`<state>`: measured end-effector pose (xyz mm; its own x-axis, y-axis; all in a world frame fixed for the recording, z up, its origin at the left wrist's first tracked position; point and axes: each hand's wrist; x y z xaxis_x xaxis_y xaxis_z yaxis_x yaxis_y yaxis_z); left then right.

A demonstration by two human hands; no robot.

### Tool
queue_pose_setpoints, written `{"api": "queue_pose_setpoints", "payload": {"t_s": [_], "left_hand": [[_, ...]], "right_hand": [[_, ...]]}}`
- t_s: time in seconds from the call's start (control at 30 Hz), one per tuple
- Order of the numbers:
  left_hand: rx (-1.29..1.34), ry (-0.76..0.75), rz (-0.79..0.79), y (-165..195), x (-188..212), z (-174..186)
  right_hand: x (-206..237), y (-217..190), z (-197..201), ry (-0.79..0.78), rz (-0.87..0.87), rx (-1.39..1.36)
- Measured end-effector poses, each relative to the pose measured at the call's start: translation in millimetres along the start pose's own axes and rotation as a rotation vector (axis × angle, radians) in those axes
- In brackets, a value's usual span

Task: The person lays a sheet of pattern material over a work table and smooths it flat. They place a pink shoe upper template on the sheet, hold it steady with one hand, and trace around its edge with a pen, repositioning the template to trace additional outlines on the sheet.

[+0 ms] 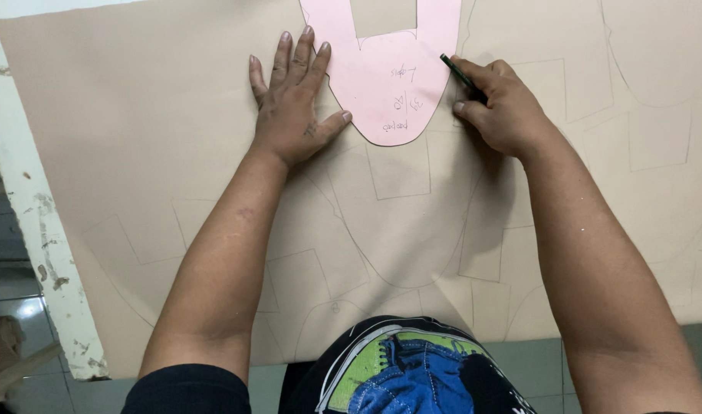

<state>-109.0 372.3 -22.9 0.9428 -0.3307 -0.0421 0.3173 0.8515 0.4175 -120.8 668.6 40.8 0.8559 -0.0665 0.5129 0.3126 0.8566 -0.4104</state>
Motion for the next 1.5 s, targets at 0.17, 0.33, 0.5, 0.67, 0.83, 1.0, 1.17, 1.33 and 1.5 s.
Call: {"api": "queue_pose_setpoints", "payload": {"t_s": [0.17, 0.33, 0.5, 0.67, 0.83, 1.0, 1.17, 1.33, 1.5], "left_hand": [[0.029, -0.01, 0.043, 3.3, 1.5, 3.6], [0.035, -0.015, 0.037, 5.2, 1.6, 7.9], [0.014, -0.032, 0.048, 5.1, 0.5, 7.4], [-0.007, -0.015, 0.032, 4.3, -0.1, 3.7], [-0.014, -0.014, 0.037, 1.5, -1.2, 1.5], [-0.051, -0.006, 0.041, 0.7, -1.5, -2.1], [-0.013, -0.009, 0.021, -1.5, -0.8, -2.2], [0.006, 0.009, 0.013, 0.0, -1.1, 0.2], [0.031, 0.011, 0.034, 3.8, -1.6, 5.1]], "right_hand": [[-3.2, 2.3, -1.6, -0.002, -0.007, 0.008], [-5.1, 6.7, -2.7, 0.008, 0.04, -0.003], [-4.9, 8.9, -3.1, 0.009, 0.048, -0.025], [-5.6, 9.6, -3.0, 0.012, 0.033, 0.007], [-5.9, 9.4, -2.4, 0.016, 0.075, -0.004], [-5.0, 7.1, -4.8, 0.008, 0.017, 0.011], [-4.8, 6.4, -2.6, -0.007, 0.043, 0.015], [-2.9, 4.1, -2.5, -0.009, 0.023, 0.004], [-2.3, 4.9, 0.5, -0.01, 0.072, -0.016]]}}
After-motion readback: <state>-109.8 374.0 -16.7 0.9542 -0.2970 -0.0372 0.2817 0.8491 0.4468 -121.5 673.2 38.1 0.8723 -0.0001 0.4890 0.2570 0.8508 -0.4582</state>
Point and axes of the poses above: each hand's wrist, its own x-axis away from the middle knuckle, its own z-axis out of the back of the hand, y = z × x, and after that the axes turned 6 degrees about -z, right-handed
